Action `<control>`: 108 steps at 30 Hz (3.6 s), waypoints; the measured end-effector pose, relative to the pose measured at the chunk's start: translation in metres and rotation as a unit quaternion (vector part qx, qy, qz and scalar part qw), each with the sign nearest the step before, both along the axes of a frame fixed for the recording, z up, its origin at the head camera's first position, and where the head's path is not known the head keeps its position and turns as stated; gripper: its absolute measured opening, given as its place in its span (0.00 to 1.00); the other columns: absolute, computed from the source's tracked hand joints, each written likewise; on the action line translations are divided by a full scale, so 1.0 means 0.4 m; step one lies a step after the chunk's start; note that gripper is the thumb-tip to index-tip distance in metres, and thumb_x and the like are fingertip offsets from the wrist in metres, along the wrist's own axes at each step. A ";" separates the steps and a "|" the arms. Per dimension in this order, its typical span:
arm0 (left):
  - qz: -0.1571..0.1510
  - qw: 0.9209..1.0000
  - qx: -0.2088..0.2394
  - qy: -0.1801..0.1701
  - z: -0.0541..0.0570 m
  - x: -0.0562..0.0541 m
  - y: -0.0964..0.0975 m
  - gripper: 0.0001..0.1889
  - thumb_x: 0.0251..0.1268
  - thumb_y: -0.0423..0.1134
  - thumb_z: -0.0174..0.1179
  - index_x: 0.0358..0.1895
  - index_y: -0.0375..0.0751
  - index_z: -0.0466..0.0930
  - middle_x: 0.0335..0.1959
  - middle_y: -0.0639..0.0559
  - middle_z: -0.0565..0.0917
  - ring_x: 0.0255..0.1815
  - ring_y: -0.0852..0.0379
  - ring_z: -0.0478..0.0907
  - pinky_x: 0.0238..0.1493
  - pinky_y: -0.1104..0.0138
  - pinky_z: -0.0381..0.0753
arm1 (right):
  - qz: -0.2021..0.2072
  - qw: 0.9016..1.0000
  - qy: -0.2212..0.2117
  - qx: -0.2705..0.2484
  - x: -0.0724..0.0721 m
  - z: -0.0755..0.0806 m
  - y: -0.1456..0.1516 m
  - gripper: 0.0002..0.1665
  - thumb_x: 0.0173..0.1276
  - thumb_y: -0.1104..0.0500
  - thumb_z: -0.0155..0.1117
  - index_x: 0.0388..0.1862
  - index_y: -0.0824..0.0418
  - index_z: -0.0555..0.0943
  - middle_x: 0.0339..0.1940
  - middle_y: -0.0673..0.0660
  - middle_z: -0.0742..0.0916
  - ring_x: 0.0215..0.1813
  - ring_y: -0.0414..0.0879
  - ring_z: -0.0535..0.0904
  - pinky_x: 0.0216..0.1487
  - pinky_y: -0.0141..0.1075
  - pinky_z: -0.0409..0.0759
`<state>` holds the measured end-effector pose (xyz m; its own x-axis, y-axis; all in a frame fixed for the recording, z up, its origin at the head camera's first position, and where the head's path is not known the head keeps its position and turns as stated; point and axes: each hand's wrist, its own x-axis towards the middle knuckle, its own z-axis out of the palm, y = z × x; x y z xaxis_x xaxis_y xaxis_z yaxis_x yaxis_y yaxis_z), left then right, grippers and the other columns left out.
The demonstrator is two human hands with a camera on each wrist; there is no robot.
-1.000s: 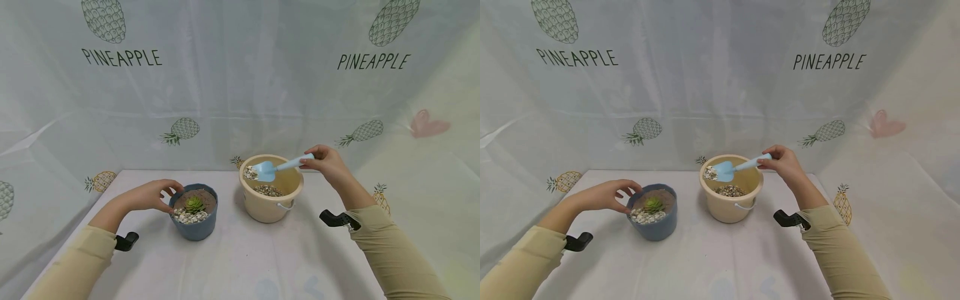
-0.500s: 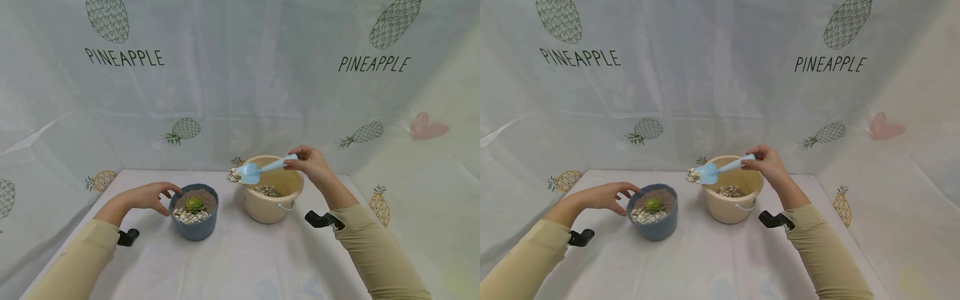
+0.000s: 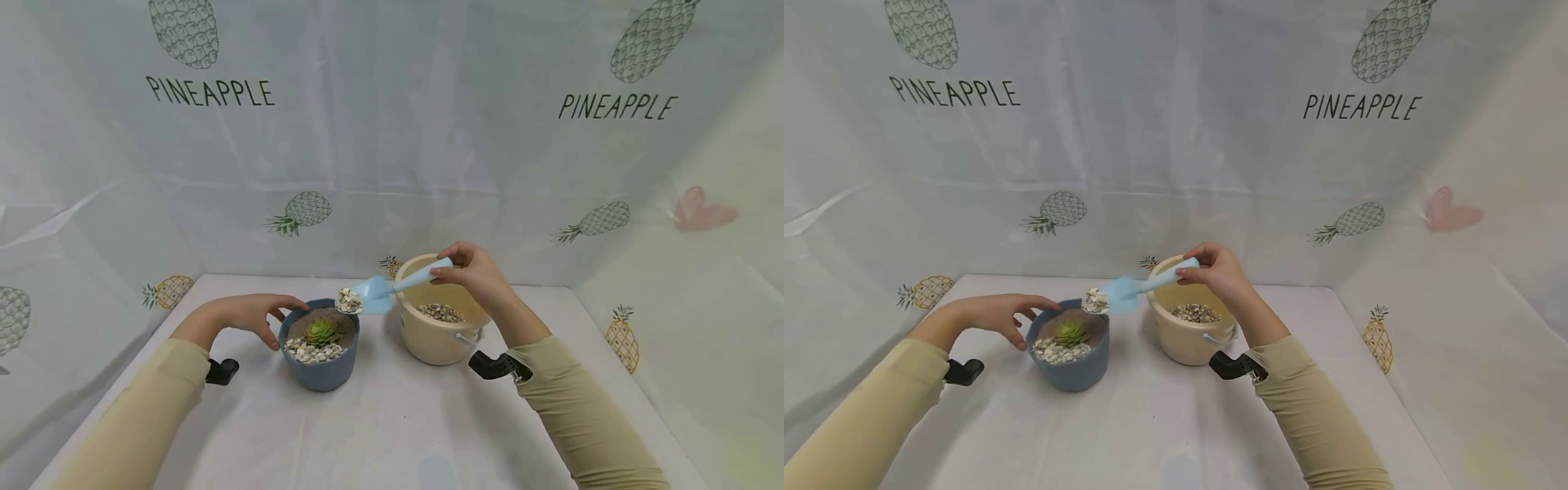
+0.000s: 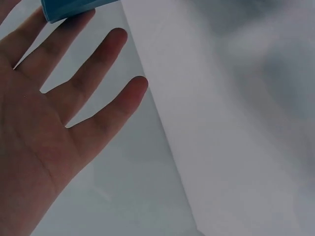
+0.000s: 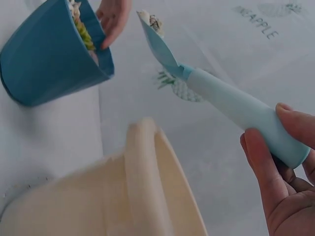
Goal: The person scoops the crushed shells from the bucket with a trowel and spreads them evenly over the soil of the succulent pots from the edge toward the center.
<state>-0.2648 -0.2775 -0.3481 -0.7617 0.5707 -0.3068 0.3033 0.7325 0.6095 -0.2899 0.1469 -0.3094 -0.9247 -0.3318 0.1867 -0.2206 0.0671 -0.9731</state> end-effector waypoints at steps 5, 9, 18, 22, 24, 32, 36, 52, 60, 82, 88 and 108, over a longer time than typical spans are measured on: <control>-0.001 1.000 -0.001 -0.008 -0.003 -0.007 -0.003 0.44 0.47 0.33 0.76 0.71 0.49 0.65 0.74 0.42 0.58 0.69 0.36 0.61 0.52 0.51 0.76 | 0.013 1.000 -0.015 -0.002 0.009 -0.004 -0.047 0.21 0.63 0.71 0.68 0.52 0.78 0.72 0.37 0.62 0.83 0.36 0.50 0.86 0.47 0.44 0.82; -0.006 1.000 0.017 -0.009 -0.006 -0.003 -0.005 0.45 0.46 0.32 0.77 0.71 0.47 0.65 0.74 0.39 0.58 0.70 0.34 0.59 0.49 0.55 0.78 | 0.026 0.999 -0.027 0.000 0.017 -0.010 -0.081 0.17 0.63 0.71 0.67 0.48 0.74 0.74 0.38 0.62 0.83 0.37 0.51 0.86 0.47 0.44 0.82; 0.020 0.999 0.033 0.017 -0.019 0.025 0.006 0.46 0.46 0.34 0.78 0.71 0.41 0.63 0.72 0.35 0.60 0.67 0.34 0.64 0.53 0.50 0.77 | 0.025 0.999 -0.023 -0.001 0.028 -0.027 -0.131 0.16 0.62 0.73 0.67 0.47 0.76 0.74 0.38 0.62 0.85 0.37 0.48 0.85 0.48 0.47 0.82; 0.033 0.998 0.021 0.046 -0.026 0.041 0.014 0.46 0.44 0.37 0.79 0.71 0.42 0.65 0.71 0.37 0.62 0.65 0.36 0.68 0.55 0.46 0.74 | 0.020 0.999 -0.030 0.017 0.037 -0.030 -0.150 0.16 0.60 0.73 0.69 0.46 0.72 0.76 0.38 0.62 0.85 0.38 0.48 0.85 0.46 0.44 0.83; 0.038 0.997 0.020 0.060 -0.031 0.047 0.017 0.46 0.43 0.38 0.80 0.70 0.42 0.66 0.70 0.37 0.64 0.64 0.37 0.69 0.57 0.44 0.72 | 0.018 0.999 -0.030 0.026 0.043 -0.029 -0.161 0.17 0.59 0.73 0.69 0.46 0.73 0.76 0.40 0.62 0.84 0.37 0.48 0.85 0.45 0.43 0.83; 0.058 0.993 0.027 0.102 -0.048 0.075 0.031 0.45 0.41 0.43 0.81 0.68 0.40 0.69 0.68 0.36 0.67 0.61 0.36 0.72 0.54 0.46 0.75 | 0.012 0.998 -0.025 0.059 0.069 -0.018 -0.197 0.16 0.58 0.73 0.71 0.45 0.71 0.77 0.39 0.61 0.82 0.38 0.48 0.83 0.44 0.43 0.83; 0.068 0.989 0.024 0.129 -0.057 0.091 0.042 0.45 0.40 0.46 0.81 0.66 0.39 0.70 0.66 0.38 0.70 0.59 0.38 0.73 0.53 0.47 0.75 | 0.018 0.997 -0.017 0.069 0.077 -0.015 -0.203 0.16 0.58 0.73 0.71 0.44 0.71 0.77 0.36 0.61 0.82 0.37 0.48 0.83 0.43 0.41 0.83; 0.117 0.971 -0.020 0.208 -0.068 0.149 0.075 0.47 0.35 0.60 0.79 0.62 0.39 0.76 0.61 0.43 0.77 0.53 0.43 0.78 0.50 0.48 0.77 | 0.028 0.991 0.021 0.126 0.100 0.002 -0.229 0.16 0.58 0.70 0.72 0.44 0.68 0.79 0.35 0.60 0.83 0.35 0.48 0.85 0.42 0.41 0.83; 0.094 0.979 -0.007 0.182 -0.060 0.134 0.062 0.43 0.38 0.55 0.80 0.61 0.39 0.76 0.60 0.43 0.77 0.53 0.43 0.77 0.49 0.48 0.77 | 0.038 0.990 0.026 0.134 0.105 0.007 -0.227 0.16 0.58 0.69 0.73 0.44 0.69 0.77 0.34 0.60 0.84 0.35 0.48 0.86 0.41 0.39 0.83; 0.015 0.996 0.047 0.080 -0.043 0.040 0.010 0.38 0.49 0.45 0.77 0.66 0.41 0.74 0.66 0.43 0.73 0.63 0.37 0.71 0.59 0.44 0.70 | 0.029 0.984 0.086 0.152 0.094 0.016 -0.249 0.13 0.58 0.69 0.73 0.39 0.66 0.79 0.32 0.57 0.84 0.33 0.45 0.82 0.36 0.34 0.79; 0.027 0.996 0.033 0.076 -0.043 0.038 0.011 0.39 0.48 0.45 0.77 0.67 0.43 0.73 0.66 0.43 0.72 0.62 0.38 0.72 0.55 0.47 0.75 | 0.030 0.985 0.087 0.149 0.099 0.019 -0.246 0.13 0.58 0.69 0.72 0.40 0.67 0.78 0.34 0.57 0.83 0.32 0.46 0.80 0.35 0.34 0.78; 0.042 0.996 0.044 0.061 -0.044 0.045 0.013 0.40 0.49 0.44 0.77 0.69 0.44 0.72 0.67 0.43 0.72 0.62 0.40 0.73 0.51 0.52 0.77 | 0.005 0.972 0.119 0.204 0.111 0.042 -0.262 0.13 0.58 0.65 0.75 0.40 0.62 0.80 0.30 0.54 0.84 0.32 0.46 0.80 0.33 0.35 0.77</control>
<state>-0.2468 -0.2724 -0.3656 -0.8369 0.5233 -0.1601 0.3184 0.7036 0.6353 -0.2456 0.0421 -0.2926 -0.8678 -0.4319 0.2458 -0.4386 0.4331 -0.7874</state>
